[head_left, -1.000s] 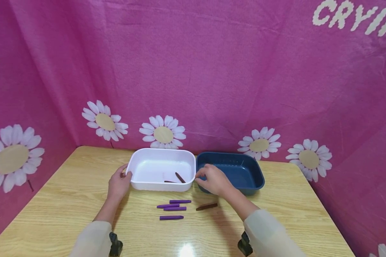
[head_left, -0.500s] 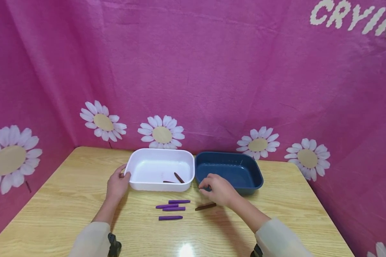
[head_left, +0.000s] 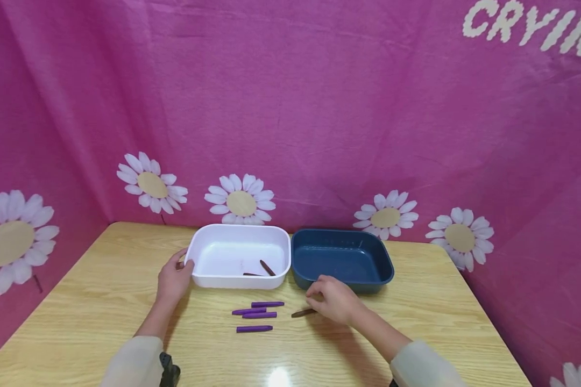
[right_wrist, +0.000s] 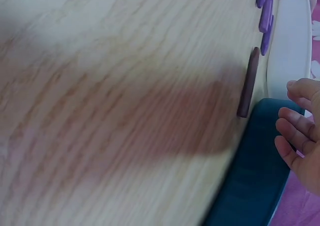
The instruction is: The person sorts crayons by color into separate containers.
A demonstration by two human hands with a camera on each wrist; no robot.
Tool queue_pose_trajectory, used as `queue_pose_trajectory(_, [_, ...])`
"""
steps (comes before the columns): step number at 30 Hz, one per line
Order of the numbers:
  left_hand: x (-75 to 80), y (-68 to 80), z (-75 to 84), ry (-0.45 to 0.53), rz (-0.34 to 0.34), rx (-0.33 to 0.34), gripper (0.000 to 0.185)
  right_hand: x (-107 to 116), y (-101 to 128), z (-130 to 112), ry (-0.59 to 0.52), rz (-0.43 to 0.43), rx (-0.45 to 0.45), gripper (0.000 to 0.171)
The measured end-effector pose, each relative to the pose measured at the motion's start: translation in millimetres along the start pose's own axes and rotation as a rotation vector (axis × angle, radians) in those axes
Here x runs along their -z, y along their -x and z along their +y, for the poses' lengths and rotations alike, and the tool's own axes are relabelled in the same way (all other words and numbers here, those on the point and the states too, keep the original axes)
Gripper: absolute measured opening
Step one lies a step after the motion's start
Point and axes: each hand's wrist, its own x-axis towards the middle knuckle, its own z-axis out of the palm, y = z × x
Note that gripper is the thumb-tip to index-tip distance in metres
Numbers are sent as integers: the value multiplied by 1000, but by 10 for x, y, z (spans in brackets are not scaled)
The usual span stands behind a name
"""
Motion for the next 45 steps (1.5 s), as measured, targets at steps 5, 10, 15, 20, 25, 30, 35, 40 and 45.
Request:
queue_pose_trajectory(5, [-15, -21, -9, -1, -4, 6, 49, -57, 50, 29, -3, -20, -27, 8])
queue_pose_trajectory(10, [-12, -23, -15, -5, -4, 4, 49, -141, 121, 82, 7, -21, -28, 6])
queue_pose_trajectory(15, [-6, -6, -5, -8, 2, -3, 48, -194, 187, 129, 18, 1, -29, 8])
queue_pose_trajectory(20, [-4, 3, -3, -3, -5, 1, 48, -222, 229, 164, 37, 9, -38, 10])
queue_pose_trajectory(25, [3, 10, 2, -1, -5, 1, 48, -249, 265, 189, 54, 34, -40, 12])
queue_pose_trajectory(30, [9, 9, 10, 0, -6, 4, 48, -271, 282, 196, 69, 54, -59, 9])
queue_pose_trajectory(35, [12, 14, 21, -3, -12, 9, 48, -280, 284, 200, 76, 60, -72, 5])
queue_pose_trajectory(40, [13, 15, 24, -1, -11, 7, 48, -287, 280, 185, 84, 81, -67, 5])
queue_pose_trajectory(45, [8, 5, 19, 0, -17, 17, 49, -282, 280, 161, 87, 87, -51, 8])
